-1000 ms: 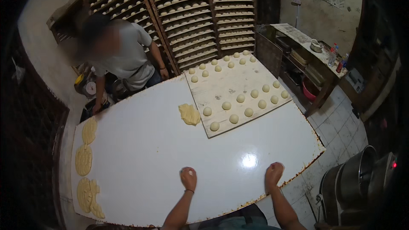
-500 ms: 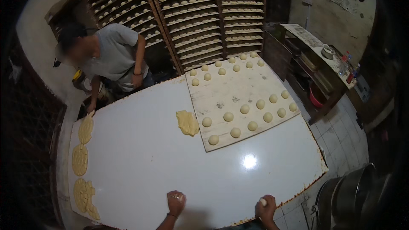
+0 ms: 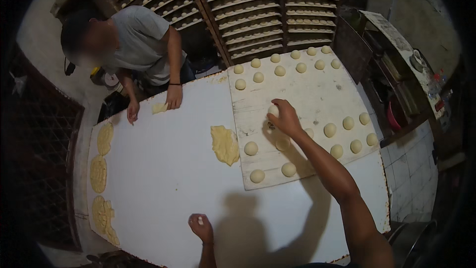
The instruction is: The person prepares dough by shaping pieces of dough into balls and placing them onto a wooden board.
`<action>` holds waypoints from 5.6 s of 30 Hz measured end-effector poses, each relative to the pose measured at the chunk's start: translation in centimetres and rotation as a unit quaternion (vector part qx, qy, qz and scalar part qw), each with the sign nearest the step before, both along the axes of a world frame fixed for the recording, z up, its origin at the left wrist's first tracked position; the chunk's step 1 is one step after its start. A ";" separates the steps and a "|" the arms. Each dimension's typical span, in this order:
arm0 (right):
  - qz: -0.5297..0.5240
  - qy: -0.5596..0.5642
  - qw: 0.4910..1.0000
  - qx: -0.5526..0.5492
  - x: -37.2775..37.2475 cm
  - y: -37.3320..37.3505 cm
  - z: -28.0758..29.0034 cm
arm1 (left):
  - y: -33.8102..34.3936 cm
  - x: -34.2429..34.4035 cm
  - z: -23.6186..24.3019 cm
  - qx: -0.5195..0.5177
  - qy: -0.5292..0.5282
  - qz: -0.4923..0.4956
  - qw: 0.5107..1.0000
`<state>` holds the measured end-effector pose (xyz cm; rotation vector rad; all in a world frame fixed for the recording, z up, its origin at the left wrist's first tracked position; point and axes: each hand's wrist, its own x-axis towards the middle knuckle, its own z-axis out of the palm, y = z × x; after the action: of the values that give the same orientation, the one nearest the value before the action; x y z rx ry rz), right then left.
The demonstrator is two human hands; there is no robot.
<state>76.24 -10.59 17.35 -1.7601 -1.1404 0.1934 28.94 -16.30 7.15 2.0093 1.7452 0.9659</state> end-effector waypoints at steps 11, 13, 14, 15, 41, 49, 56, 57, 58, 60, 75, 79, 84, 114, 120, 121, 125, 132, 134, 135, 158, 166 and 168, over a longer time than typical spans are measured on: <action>-0.089 0.048 0.992 0.070 -7.2 -13.3 0.1 | 5.6 10.2 8.0 -0.264 -0.363 -0.005 0.893; -0.130 0.124 0.983 0.026 -9.7 -19.3 -0.4 | 10.9 18.3 8.4 -0.175 -0.242 -0.146 0.943; -0.154 0.127 0.980 -0.025 -10.9 -22.5 -1.6 | 13.5 22.8 8.7 -0.077 -0.170 -0.241 0.953; -0.149 0.141 0.978 -0.043 -11.6 -24.9 -1.6 | 15.0 27.4 10.2 -0.004 -0.084 -0.287 0.954; 0.120 0.198 0.966 -0.113 -41.2 -9.4 3.3 | 9.5 -46.3 -0.8 0.046 -0.132 0.354 0.925; 0.260 0.162 0.941 -0.141 -50.2 -6.6 6.4 | 20.3 -67.3 -6.6 -0.058 0.033 0.625 0.777; 0.161 0.230 0.948 -0.149 -54.0 -7.5 4.4 | 15.7 -55.2 -2.8 0.090 -0.463 0.494 0.730; 0.191 0.259 0.928 -0.188 -55.0 -7.5 3.3 | 13.1 -53.1 -3.8 0.056 -0.538 0.501 0.676; 0.196 0.283 0.911 -0.225 -55.9 -8.3 2.2 | 10.8 -47.7 -4.1 -0.013 -0.523 0.456 0.720; 0.222 0.364 0.855 -0.295 -57.3 -9.6 0.8 | 6.8 -35.0 2.4 -0.190 -0.601 0.428 0.648; 0.116 0.598 0.587 0.533 -28.3 -40.2 1.5 | -4.9 -5.8 7.7 -0.475 -0.165 -0.480 0.718; -0.284 0.119 0.907 -0.288 -26.1 -46.8 -3.6 | -5.9 -1.5 4.1 0.024 0.084 -0.395 0.914; -0.178 -0.133 0.946 -0.237 -30.6 -39.9 -6.0 | -11.1 -3.4 2.2 0.032 0.100 -0.654 0.749; -0.231 -0.086 0.963 -0.113 -29.3 -39.6 -7.7 | -7.5 -2.0 -0.8 0.104 0.028 -0.486 0.868; -0.450 -0.003 0.889 -0.085 -23.9 -37.3 -5.7 | -1.5 1.0 0.2 0.043 0.009 -0.227 0.973; -0.431 -0.005 0.894 -0.127 -25.6 -36.8 -7.9 | -3.7 1.4 0.2 0.017 0.022 -0.246 0.969; -0.248 -0.101 0.956 -0.122 -31.2 -41.7 -8.1 | -4.4 -7.0 -0.3 0.087 0.084 -0.426 0.897; -0.416 -0.037 0.891 -0.177 -29.8 -35.8 -8.5 | -2.9 -1.2 -1.1 0.069 0.037 -0.296 0.952; -0.303 -0.127 0.939 -0.100 -32.8 -39.5 -10.7 | -2.7 -5.9 -1.8 0.155 0.046 -0.461 0.872; -0.318 -0.130 0.929 -0.140 -31.2 -40.9 -10.7 | 0.1 -7.8 -1.7 0.113 0.168 -0.463 0.863; -0.407 0.540 0.716 0.173 -27.6 -44.0 -8.8 | 3.9 -4.4 -0.9 0.010 0.037 0.045 0.998; -0.214 0.377 0.896 0.095 7.8 -31.3 -1.7 | -1.6 -7.0 -4.3 -0.043 -0.146 0.138 0.979; -0.158 0.202 0.962 0.098 15.6 -25.0 -0.6 | 0.4 -9.2 -4.3 -0.069 0.334 0.125 0.932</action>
<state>91.89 -35.55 16.71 -1.6046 -0.5570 0.2258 19.71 -15.94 2.81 2.2091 2.3748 0.1849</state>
